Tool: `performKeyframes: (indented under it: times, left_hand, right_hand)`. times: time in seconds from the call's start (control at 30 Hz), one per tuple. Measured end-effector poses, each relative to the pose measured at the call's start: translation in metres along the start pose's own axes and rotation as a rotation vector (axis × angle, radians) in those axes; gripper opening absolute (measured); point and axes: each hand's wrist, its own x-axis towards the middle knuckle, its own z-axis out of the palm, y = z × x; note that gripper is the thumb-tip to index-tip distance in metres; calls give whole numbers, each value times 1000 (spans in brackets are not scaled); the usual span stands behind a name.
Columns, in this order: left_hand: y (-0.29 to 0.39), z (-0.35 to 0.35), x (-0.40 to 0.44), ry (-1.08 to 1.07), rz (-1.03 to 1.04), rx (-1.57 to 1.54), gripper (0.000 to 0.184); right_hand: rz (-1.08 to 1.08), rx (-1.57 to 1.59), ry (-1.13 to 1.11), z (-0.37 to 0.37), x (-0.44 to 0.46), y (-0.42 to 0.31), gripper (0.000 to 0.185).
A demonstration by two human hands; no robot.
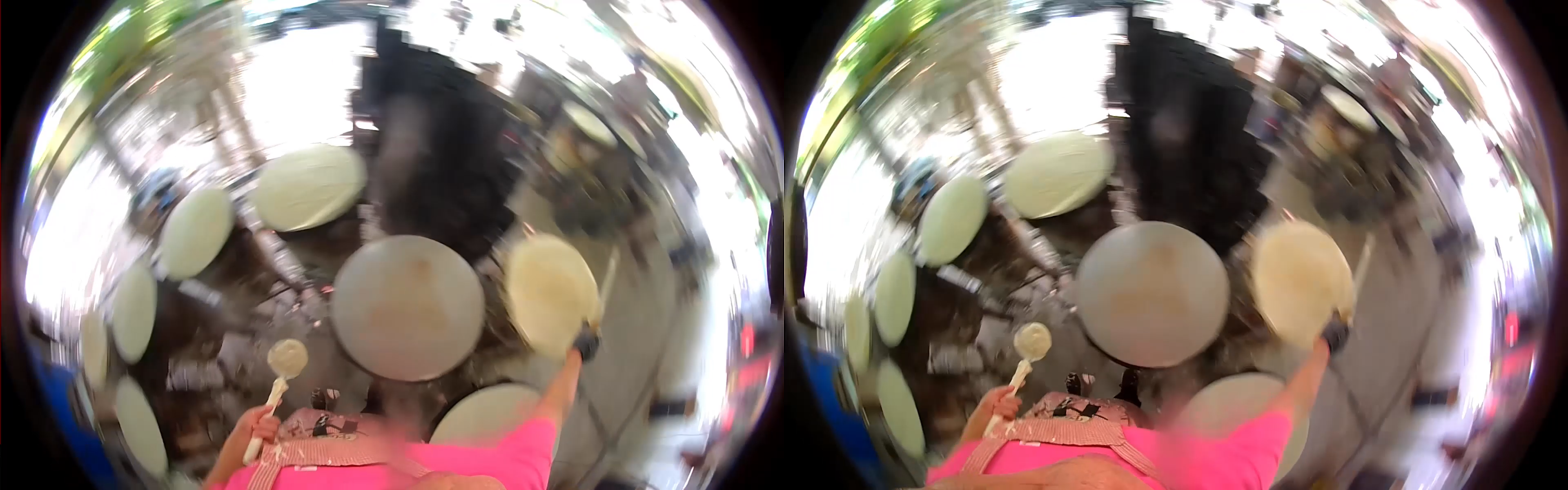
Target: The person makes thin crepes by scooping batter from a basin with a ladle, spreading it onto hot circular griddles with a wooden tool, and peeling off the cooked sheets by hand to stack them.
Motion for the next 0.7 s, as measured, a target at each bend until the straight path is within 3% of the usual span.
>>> performKeyframes:
  times: [0.03,0.07,0.17,0.23,0.33,0.37,0.4,0.43,0.47,0.5,0.53,0.57,0.6,0.63,0.67,0.7]
  left_hand:
    - [-6,-7,-6,-40,45,2,25]
    - [-12,-17,-14,-80,100,10,24]
    - [-41,-50,-48,-215,313,-17,22]
    - [-67,-82,-71,-299,487,-71,21]
    - [-117,-154,-125,-383,787,-189,20]
    - [-142,-171,-141,-363,940,-216,20]
    - [-160,-199,-150,-492,1060,-222,25]
    - [-178,-219,-167,-485,1192,-195,31]
    - [-196,-239,-187,-464,1317,-165,38]
    - [-210,-259,-205,-266,1436,-191,45]
    - [-232,-282,-223,-56,1525,-224,52]
    - [-246,-326,-244,-14,1579,-251,60]
    - [-254,-348,-261,103,1621,-295,59]
    - [-258,-380,-275,111,1627,-320,60]
    - [-260,-418,-284,119,1633,-339,61]
    - [-258,-456,-288,57,1623,-418,55]
  right_hand:
    - [-33,358,-169,18,-11,-5,43]
    - [-396,537,-42,85,14,24,46]
    - [-555,285,-207,61,-144,-104,44]
    - [-714,357,-745,27,-265,-175,29]
    - [-729,476,-1317,49,-448,-201,25]
    - [-1073,523,-1398,73,-506,-200,22]
    - [-1413,575,-1452,90,-557,-203,20]
    - [-1271,423,-1824,21,-629,-207,20]
    - [-1498,388,-1791,55,-690,-203,22]
    - [-1546,38,-1786,-41,-757,-197,24]
    - [-1804,110,-1760,-70,-815,-180,27]
    - [-2235,63,-1512,-90,-879,-158,33]
    - [-2343,-6,-1554,-125,-932,-137,38]
    - [-2521,113,-1587,-167,-978,-111,37]
    - [-2852,236,-1382,-183,-1023,-84,29]
    - [-2944,120,-1224,-141,-1074,-44,31]
